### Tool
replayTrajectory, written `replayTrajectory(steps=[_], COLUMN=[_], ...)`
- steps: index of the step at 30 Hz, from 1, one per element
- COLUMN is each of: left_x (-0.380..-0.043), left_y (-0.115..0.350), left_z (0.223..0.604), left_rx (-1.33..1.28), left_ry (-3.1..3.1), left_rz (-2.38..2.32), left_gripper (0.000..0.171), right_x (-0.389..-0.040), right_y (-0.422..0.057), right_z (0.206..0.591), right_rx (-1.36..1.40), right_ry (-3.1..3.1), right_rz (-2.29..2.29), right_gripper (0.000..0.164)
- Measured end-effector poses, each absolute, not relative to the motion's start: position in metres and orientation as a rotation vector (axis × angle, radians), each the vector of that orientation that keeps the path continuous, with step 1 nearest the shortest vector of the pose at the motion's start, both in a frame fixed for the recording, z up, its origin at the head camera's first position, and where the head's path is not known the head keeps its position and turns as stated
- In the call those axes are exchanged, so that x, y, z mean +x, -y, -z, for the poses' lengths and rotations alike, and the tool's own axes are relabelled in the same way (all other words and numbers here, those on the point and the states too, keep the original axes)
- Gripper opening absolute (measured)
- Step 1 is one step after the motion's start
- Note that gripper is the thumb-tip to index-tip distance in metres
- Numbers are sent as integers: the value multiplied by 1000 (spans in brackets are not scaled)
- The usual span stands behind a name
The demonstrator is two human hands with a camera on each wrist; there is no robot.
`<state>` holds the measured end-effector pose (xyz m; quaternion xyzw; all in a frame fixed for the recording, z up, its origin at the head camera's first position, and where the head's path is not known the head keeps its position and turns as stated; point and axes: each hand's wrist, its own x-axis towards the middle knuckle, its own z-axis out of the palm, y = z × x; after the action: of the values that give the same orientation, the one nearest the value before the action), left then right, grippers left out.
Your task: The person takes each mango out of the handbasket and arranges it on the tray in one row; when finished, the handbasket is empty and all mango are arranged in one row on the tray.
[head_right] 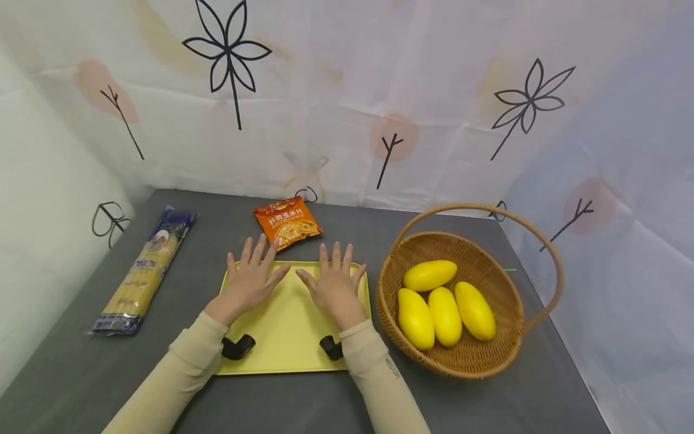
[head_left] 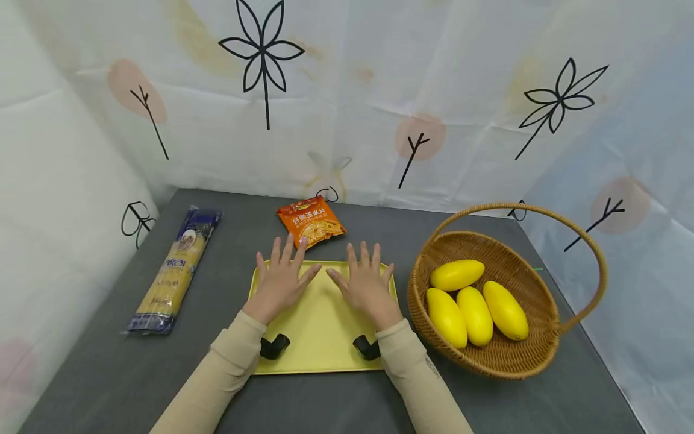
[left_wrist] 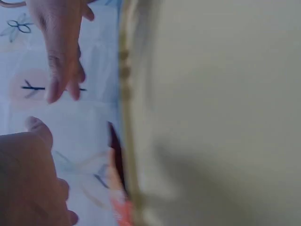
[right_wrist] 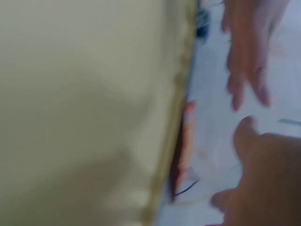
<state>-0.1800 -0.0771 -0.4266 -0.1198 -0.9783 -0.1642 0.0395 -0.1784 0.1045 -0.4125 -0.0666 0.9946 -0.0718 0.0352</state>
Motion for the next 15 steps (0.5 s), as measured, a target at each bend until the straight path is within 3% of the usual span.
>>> replayTrajectory(steps=[5,9,15], left_x=[-138,-105,-73], left_y=[80,96,127], left_z=[393,383,412], left_rx=[-567,-654,-573], left_ry=[2938,2919,2981], left_rz=[624,717,848], left_gripper=[67,63,66], right_x=[-127,-86,-59], right_y=[-105,-115,-163], right_z=[369,332,314], right_rx=[-445,-596,-378], right_ry=[-3038,-3064,-3236], right_rz=[424,580,671], right_gripper=[74,60,35])
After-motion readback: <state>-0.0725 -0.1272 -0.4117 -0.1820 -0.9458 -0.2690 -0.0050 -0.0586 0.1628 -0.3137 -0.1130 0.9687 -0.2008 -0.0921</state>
